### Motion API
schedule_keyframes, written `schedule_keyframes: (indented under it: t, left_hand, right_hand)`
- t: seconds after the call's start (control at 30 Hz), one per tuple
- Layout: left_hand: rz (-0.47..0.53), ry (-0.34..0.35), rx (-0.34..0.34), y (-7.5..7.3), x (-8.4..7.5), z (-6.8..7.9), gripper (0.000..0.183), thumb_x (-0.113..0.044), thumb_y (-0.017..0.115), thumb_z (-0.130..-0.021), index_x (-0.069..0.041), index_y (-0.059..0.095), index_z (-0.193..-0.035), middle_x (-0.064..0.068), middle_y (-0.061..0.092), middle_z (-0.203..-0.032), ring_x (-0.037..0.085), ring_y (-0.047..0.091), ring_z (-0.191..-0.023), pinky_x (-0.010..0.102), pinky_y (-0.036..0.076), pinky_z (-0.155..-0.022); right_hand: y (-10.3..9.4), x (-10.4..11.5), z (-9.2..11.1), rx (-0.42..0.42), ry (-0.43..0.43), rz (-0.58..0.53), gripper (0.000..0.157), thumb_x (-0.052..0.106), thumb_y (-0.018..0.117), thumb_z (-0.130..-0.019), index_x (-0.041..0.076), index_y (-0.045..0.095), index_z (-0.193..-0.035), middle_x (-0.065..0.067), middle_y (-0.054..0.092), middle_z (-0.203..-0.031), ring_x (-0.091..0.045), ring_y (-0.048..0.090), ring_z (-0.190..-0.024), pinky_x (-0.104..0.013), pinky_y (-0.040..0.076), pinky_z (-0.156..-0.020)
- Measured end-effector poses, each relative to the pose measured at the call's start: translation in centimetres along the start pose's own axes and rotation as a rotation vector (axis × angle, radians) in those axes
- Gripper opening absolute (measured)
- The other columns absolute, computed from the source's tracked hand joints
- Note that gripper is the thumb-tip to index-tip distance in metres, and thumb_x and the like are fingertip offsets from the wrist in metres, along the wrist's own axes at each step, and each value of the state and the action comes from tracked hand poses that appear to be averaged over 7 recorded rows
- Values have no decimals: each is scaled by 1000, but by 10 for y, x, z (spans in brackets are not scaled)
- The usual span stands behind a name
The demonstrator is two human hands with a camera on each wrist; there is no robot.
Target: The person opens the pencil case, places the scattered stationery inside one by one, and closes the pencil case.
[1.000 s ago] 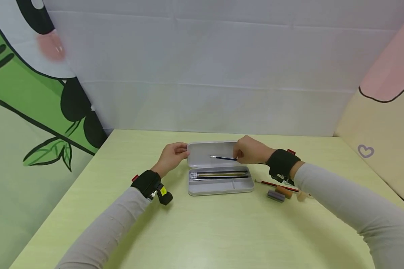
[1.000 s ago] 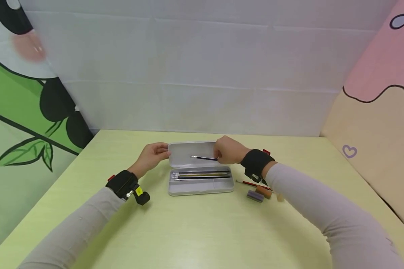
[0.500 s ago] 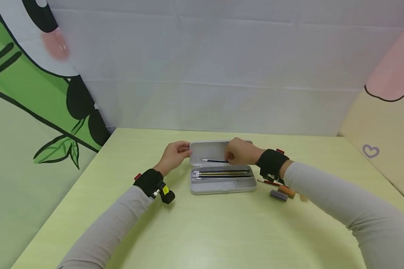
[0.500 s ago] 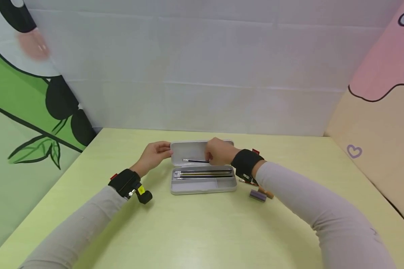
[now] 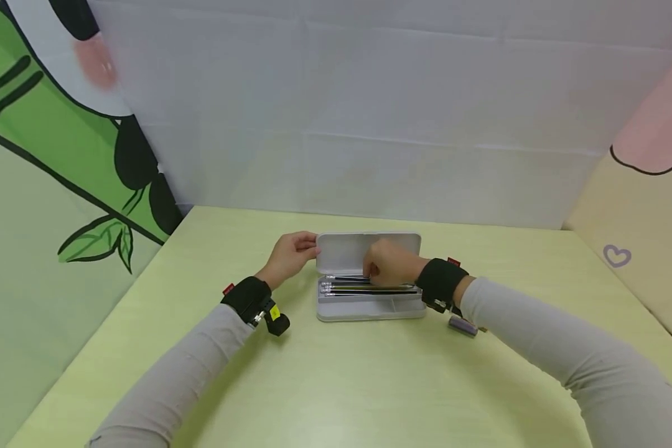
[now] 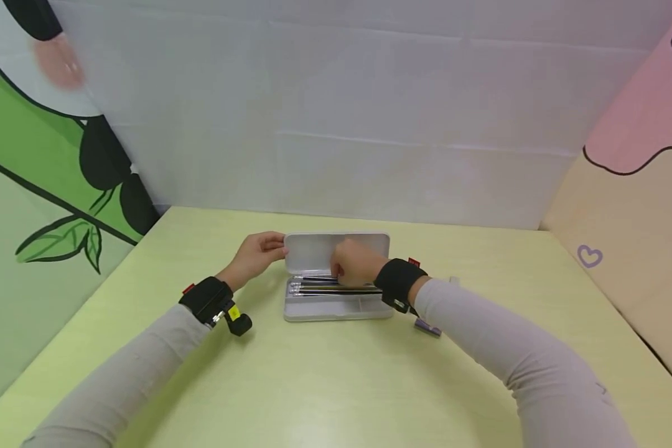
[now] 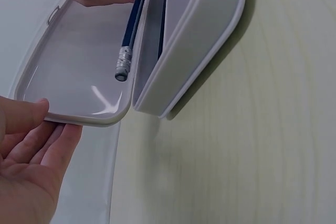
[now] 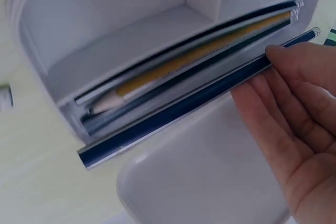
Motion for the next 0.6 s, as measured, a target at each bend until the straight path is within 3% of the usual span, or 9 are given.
schedule_keyframes:
  t: [0.6]
  left_hand:
    - [7, -20, -10, 1, 2, 1, 33, -5, 61, -93, 5, 58, -125, 24, 65, -121, 33, 65, -113, 37, 56, -96]
  right_hand:
    - [20, 5, -5, 35, 4, -7, 12, -5, 70, -76, 4, 76, -81, -4, 72, -73, -5, 57, -61, -16, 50, -57]
Point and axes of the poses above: each hand's wrist, its own z-axis away from the middle knuckle, its own y-axis out of the palm, x = y × z, the point moved 6 cm from there along -z, towards the middle knuckle
